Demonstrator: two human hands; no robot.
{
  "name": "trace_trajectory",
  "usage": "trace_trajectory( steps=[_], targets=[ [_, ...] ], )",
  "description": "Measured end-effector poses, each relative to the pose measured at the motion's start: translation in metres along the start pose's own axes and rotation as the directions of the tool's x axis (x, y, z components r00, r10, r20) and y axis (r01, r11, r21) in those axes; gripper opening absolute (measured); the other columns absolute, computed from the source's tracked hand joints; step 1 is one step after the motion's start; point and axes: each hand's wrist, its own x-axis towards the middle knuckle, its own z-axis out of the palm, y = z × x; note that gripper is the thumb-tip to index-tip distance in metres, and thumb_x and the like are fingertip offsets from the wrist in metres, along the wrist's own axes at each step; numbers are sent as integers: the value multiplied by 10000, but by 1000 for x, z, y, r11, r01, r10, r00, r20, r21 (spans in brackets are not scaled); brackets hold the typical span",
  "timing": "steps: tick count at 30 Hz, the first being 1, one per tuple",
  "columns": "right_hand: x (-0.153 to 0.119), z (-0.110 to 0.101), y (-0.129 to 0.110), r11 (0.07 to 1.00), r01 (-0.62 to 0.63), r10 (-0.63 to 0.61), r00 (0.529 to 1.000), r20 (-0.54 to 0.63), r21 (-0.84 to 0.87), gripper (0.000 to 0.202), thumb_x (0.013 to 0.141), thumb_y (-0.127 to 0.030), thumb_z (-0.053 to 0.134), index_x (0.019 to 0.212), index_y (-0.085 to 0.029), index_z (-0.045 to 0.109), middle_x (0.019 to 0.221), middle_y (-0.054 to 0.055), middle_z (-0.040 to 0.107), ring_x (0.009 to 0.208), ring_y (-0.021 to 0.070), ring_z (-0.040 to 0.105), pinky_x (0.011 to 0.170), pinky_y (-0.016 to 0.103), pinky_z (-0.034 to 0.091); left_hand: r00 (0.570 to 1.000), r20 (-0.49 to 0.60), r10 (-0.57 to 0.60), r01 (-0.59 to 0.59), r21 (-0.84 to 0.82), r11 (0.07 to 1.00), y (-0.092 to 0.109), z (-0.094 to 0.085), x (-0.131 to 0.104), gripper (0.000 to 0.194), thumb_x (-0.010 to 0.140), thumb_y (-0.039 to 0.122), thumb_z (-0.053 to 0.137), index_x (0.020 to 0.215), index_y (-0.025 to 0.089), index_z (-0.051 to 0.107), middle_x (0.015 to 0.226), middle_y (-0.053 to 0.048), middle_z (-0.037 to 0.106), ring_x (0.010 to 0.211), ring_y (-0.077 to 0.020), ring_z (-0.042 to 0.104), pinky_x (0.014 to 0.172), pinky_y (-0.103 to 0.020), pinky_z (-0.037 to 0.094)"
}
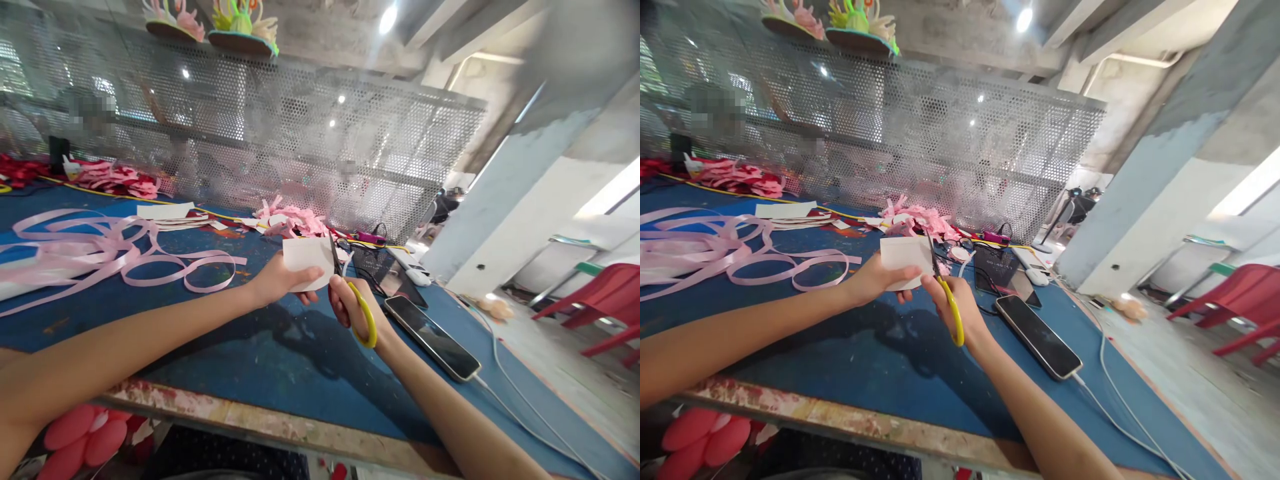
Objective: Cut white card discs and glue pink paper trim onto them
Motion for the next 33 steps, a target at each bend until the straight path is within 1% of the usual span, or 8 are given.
trace_trajectory(
  steps=[4, 11, 16, 18, 23, 26, 28, 33],
  targets=[
    [-1, -1, -3, 999, -43, 43, 999, -18, -14, 548, 735, -732, 396, 550, -217, 381, 360, -57, 329, 315, 83, 308, 323, 228, 236, 1000, 6, -7, 7, 10, 1000, 2, -2, 1, 340, 712, 348, 672, 932, 112, 565, 642, -18, 624, 461, -117, 592, 398, -201, 479],
    [-2, -11, -11, 979, 39, -45, 999, -27, -201, 565, 748, -710, 412, 479, -222, 318, 344, -38, 341, 341, 83, 318, 352, 234, 231, 997, 75, -22, 15, 95, 995, 11, -10, 1, 292, 726, 331, 655, 892, 101, 582, 627, -20, 618, 453, -111, 589, 396, -196, 475],
    [-2, -14, -15, 972, 13, -28, 998, -63, -236, 584, 755, -708, 398, 451, -218, 311, 345, -34, 334, 358, 83, 313, 371, 238, 225, 994, 96, -54, 43, 115, 992, 17, -15, 2, 295, 720, 309, 661, 911, 101, 575, 639, -21, 623, 443, -112, 590, 387, -197, 478],
    [-1, -17, -17, 972, 13, -19, 1000, -24, -234, 576, 746, -713, 403, 466, -216, 325, 361, -37, 346, 368, 86, 324, 385, 240, 244, 990, 119, -79, 63, 131, 989, 18, -16, 2, 307, 718, 297, 666, 935, 105, 565, 634, -15, 622, 435, -111, 589, 387, -196, 480],
    [2, -24, -18, 967, 77, -47, 991, 128, -243, 543, 724, -728, 411, 562, -210, 393, 478, -22, 438, 467, 123, 427, 477, 268, 347, 961, 236, -145, 93, 216, 972, 22, -17, 2, 301, 724, 268, 665, 961, 120, 551, 585, 7, 608, 409, -107, 578, 375, -181, 462],
    [3, -25, -15, 967, 86, -43, 983, 179, -241, 552, 729, -741, 381, 572, -212, 385, 497, -21, 439, 483, 125, 427, 504, 279, 359, 947, 261, -189, 115, 275, 955, 26, -20, 2, 290, 739, 264, 644, 976, 121, 556, 581, 8, 609, 429, -119, 592, 390, -196, 475],
    [2, -23, -13, 967, 94, -49, 980, 191, -236, 560, 733, -751, 355, 578, -213, 378, 496, -24, 432, 480, 122, 414, 497, 277, 348, 936, 274, -219, 134, 299, 945, 29, -22, 2, 305, 738, 266, 640, 995, 124, 556, 612, 2, 617, 440, -123, 600, 392, -200, 477],
    [-1, -19, -15, 958, 112, -69, 984, 166, -264, 559, 749, -746, 311, 576, -217, 364, 467, -31, 398, 464, 113, 375, 459, 260, 297, 924, 281, -258, 165, 316, 934, 32, -27, 3, 314, 727, 243, 642, 1004, 121, 557, 653, 2, 620, 435, -113, 599, 390, -184, 467]
  ],
)
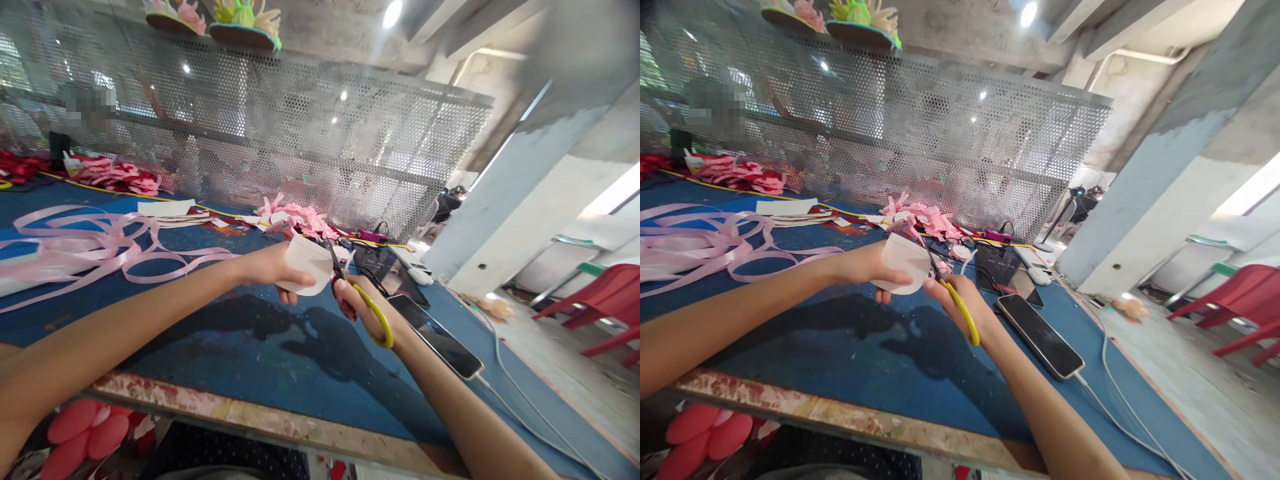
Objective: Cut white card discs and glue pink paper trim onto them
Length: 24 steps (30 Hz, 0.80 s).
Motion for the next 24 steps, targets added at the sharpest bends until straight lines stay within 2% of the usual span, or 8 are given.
trace_trajectory(
  steps=[6, 10, 15, 19, 21, 24],
  targets=[
    [-1, 0, -4, 989, -63, 62, 998, -6, -131, 565, 726, -740, 363, 518, -217, 315, 440, -38, 340, 447, 96, 322, 437, 243, 227, 996, 79, -34, 30, 49, 998, -2, -8, 0, 233, 738, 249, 629, 923, 114, 584, 598, -4, 623, 422, -119, 596, 401, -194, 484],
    [-1, 1, -5, 985, -76, 75, 997, -18, -156, 578, 733, -738, 350, 497, -212, 308, 449, -40, 299, 457, 88, 288, 441, 242, 199, 996, 85, -35, 30, 63, 998, -2, -11, -1, 205, 732, 242, 633, 878, 104, 592, 605, -11, 617, 427, -116, 596, 392, -181, 476],
    [3, -2, 0, 962, -66, 60, 998, -30, -265, 594, 709, -752, 360, 489, -204, 297, 486, -50, 242, 479, 80, 238, 447, 246, 170, 992, 129, -13, 4, 67, 998, 3, -13, -4, 257, 731, 251, 639, 947, 120, 589, 650, -7, 619, 439, -104, 592, 385, -165, 468],
    [5, -5, 7, 944, -17, 45, 996, 77, -329, 562, 706, -723, 428, 542, -190, 356, 514, -52, 280, 497, 81, 247, 452, 244, 175, 975, 189, -118, 93, 136, 986, 5, -14, -7, 321, 711, 235, 643, 996, 109, 566, 639, -4, 623, 440, -117, 597, 396, -188, 486],
    [5, -3, 9, 947, 21, 20, 992, 124, -321, 543, 731, -702, 424, 568, -187, 373, 531, -48, 313, 505, 83, 266, 457, 241, 190, 960, 211, -186, 150, 176, 973, 5, -15, -7, 301, 701, 224, 637, 967, 104, 566, 605, 3, 614, 444, -128, 604, 407, -200, 498],
    [4, 3, 8, 964, 11, 31, 988, 154, -267, 549, 747, -711, 378, 569, -192, 372, 521, -42, 333, 496, 89, 287, 452, 238, 204, 951, 206, -231, 186, 218, 958, 6, -16, -8, 246, 696, 205, 621, 920, 117, 568, 578, 16, 607, 440, -123, 601, 407, -192, 496]
  ],
)
